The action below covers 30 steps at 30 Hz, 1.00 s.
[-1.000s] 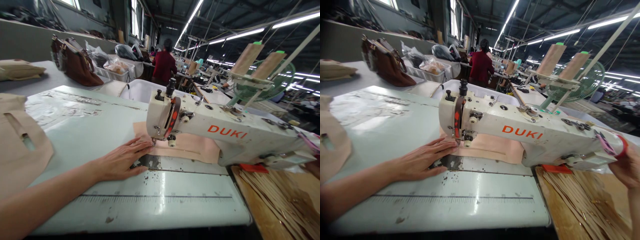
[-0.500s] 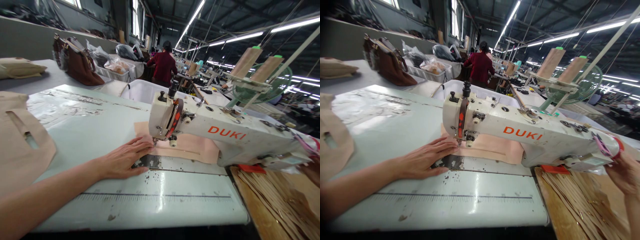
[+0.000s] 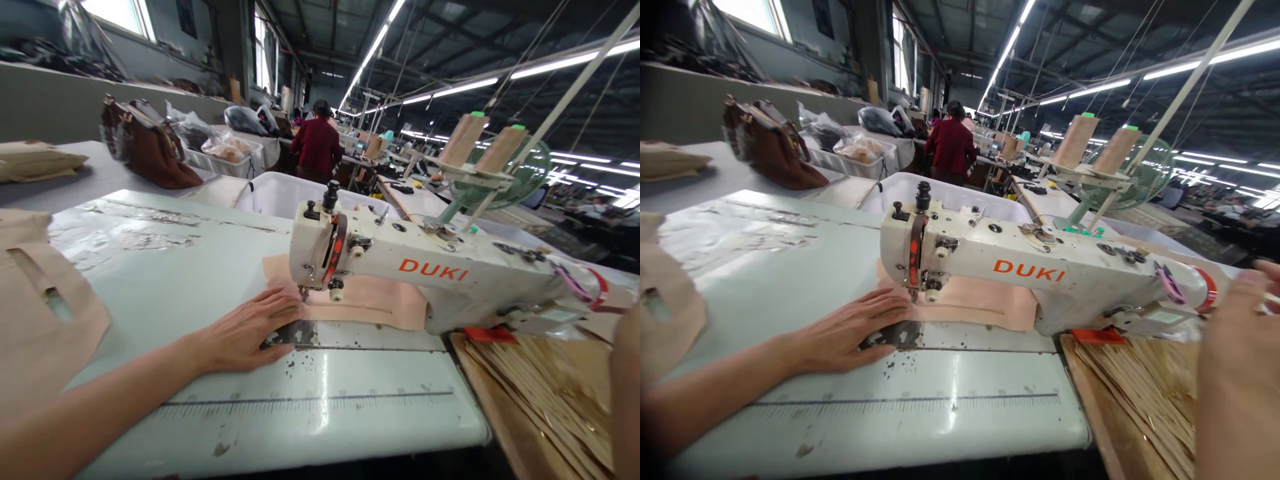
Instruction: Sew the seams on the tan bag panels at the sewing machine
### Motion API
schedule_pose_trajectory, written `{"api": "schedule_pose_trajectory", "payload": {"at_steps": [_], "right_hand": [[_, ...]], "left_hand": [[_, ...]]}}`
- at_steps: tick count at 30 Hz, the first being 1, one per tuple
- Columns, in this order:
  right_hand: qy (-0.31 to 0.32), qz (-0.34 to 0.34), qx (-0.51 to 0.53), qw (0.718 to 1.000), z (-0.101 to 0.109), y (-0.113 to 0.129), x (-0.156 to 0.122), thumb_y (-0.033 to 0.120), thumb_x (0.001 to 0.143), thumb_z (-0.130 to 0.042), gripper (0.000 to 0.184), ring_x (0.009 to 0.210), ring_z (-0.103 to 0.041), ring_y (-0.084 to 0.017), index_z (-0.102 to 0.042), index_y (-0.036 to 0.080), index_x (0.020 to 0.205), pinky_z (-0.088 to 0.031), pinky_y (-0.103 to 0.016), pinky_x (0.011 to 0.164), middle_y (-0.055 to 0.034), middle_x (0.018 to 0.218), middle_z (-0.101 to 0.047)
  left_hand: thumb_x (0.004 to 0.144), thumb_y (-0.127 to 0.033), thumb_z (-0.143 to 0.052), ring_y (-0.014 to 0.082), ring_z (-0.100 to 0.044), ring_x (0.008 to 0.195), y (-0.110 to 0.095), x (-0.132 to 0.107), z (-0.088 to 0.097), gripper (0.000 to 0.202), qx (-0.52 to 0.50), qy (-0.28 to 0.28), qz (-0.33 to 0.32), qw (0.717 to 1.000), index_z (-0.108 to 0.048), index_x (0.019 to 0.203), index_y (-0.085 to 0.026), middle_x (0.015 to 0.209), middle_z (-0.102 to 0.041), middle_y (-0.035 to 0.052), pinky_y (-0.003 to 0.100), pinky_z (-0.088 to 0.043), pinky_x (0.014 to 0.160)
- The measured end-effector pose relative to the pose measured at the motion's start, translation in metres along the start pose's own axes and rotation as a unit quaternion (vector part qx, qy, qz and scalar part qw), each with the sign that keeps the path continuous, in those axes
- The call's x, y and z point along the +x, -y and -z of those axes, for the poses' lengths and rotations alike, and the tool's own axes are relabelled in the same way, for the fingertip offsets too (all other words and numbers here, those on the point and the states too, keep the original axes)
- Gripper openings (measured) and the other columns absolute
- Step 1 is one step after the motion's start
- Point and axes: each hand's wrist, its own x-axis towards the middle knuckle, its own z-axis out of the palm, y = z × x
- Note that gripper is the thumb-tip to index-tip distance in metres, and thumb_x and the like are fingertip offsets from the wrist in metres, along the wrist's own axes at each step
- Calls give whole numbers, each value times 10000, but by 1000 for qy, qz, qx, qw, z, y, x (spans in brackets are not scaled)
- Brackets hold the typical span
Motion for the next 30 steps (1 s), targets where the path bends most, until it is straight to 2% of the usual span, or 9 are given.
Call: {"api": "schedule_pose_trajectory", "payload": {"at_steps": [1,2,4,5,6,8,12,25,30], "right_hand": [[44,107,10,993,-1,27,-29,579,922,-565,391,1113,-605,-314,-723,302,1148,-447,-548,817,-207,1188,-647],[152,207,48,965,-6,53,-61,500,942,-580,292,1089,-621,-295,-707,336,1148,-490,-505,834,-157,1131,-677],[410,312,153,843,-26,93,-130,321,998,-514,242,1062,-646,-246,-673,353,1177,-559,-412,858,-79,1134,-692],[471,329,175,800,-40,106,-162,275,1004,-501,247,1049,-652,-232,-670,328,1177,-569,-389,875,-56,1129,-699],[501,342,173,776,-55,112,-188,240,1000,-512,258,1067,-646,-236,-664,292,1202,-557,-395,917,-54,1149,-700],[523,379,155,747,-83,113,-223,208,986,-545,279,1079,-642,-243,-653,238,1242,-535,-406,951,-61,1187,-701],[524,418,113,733,-110,96,-242,186,998,-530,304,1070,-652,-222,-633,206,1283,-512,-397,961,-75,1254,-685],[511,416,125,742,-115,95,-242,151,956,-597,328,1146,-625,-221,-644,210,1275,-507,-383,976,-49,1305,-661],[501,390,114,764,-119,92,-245,185,959,-603,258,1091,-632,-214,-705,235,1191,-519,-344,958,-47,1226,-695]], "left_hand": [[950,-413,-562,288,-448,1378,0,0,0,566,0,0,2,1000,-432,1475,-248,1471,-509,80,487,-228,1236],[950,-408,-562,285,-448,1379,0,0,-1,569,2,1,0,1000,-429,1478,-243,1470,-511,79,483,-227,1238],[939,-380,-574,280,-454,1374,1,0,-2,572,7,-5,-6,1000,-432,1475,-237,1465,-518,79,477,-215,1245],[928,-365,-584,279,-461,1368,2,0,-3,580,7,-9,-9,1000,-433,1474,-240,1460,-523,78,477,-211,1247],[916,-352,-594,280,-469,1360,3,1,-4,592,6,-13,-11,1000,-433,1475,-244,1453,-528,76,479,-211,1247],[900,-347,-606,283,-479,1350,4,1,-4,605,1,-11,-11,1000,-436,1473,-249,1440,-536,77,487,-212,1247],[904,-357,-595,275,-451,1372,4,2,-2,597,10,18,2,1000,-440,1465,-222,1435,-524,92,476,-180,1259],[911,-363,-612,300,-426,1402,9,0,-9,673,10,-21,5,1000,-361,1531,-292,1506,-463,59,490,-248,1244],[926,-395,-592,283,-409,1415,10,1,-10,686,20,4,18,1000,-322,1550,-299,1519,-449,56,488,-232,1250]]}}
